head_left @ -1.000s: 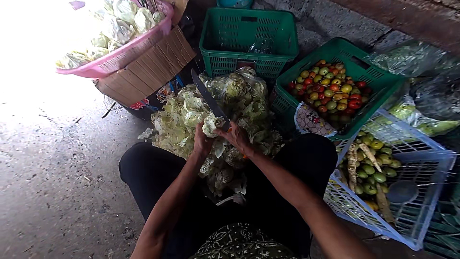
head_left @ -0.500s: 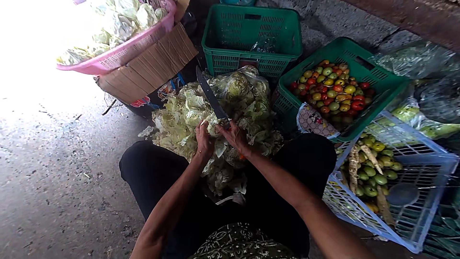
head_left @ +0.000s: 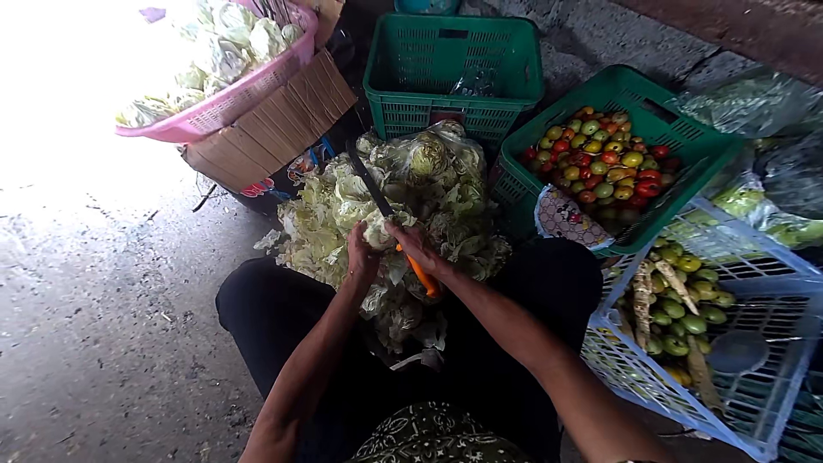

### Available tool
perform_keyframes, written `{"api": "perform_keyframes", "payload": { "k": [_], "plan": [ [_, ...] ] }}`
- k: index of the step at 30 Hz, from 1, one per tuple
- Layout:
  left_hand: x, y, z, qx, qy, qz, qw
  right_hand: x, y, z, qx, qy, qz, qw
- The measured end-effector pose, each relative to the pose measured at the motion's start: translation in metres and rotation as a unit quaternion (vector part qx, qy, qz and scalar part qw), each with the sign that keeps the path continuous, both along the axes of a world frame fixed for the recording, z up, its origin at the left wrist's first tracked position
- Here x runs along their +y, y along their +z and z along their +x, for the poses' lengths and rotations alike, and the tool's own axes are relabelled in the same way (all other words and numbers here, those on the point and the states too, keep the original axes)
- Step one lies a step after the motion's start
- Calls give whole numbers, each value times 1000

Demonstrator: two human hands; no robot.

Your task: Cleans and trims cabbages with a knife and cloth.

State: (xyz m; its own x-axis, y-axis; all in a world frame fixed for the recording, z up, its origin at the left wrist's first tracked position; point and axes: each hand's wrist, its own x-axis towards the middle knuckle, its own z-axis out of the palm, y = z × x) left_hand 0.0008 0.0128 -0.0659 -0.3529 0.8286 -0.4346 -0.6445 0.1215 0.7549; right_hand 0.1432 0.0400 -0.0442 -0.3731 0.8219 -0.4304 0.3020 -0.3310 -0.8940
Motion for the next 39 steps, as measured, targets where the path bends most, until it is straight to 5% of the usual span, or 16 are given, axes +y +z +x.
{"api": "perform_keyframes", "payload": {
  "k": [4,8,11,17,25,31,39],
  "plan": [
    [1,9,-3,-91,22,20,995,0,45,13,-13,-30,30,999],
    [3,26,-7,-172,62,38,982,30,64,45,-244,-28,206,947],
    [4,29,-8,-203,73,44,975,36,62,53,-357,-5,230,905],
    [0,35,-5,-192,64,40,979,25,50,46,-325,-37,260,908],
    [-1,22,-3,-8,10,130,991,8,49,28,-212,-15,262,941],
    [-5,20,-1,103,-52,148,982,6,56,24,-260,23,285,922],
    [-3,25,-6,73,-98,154,981,9,27,24,-75,28,193,978]
  ]
}}
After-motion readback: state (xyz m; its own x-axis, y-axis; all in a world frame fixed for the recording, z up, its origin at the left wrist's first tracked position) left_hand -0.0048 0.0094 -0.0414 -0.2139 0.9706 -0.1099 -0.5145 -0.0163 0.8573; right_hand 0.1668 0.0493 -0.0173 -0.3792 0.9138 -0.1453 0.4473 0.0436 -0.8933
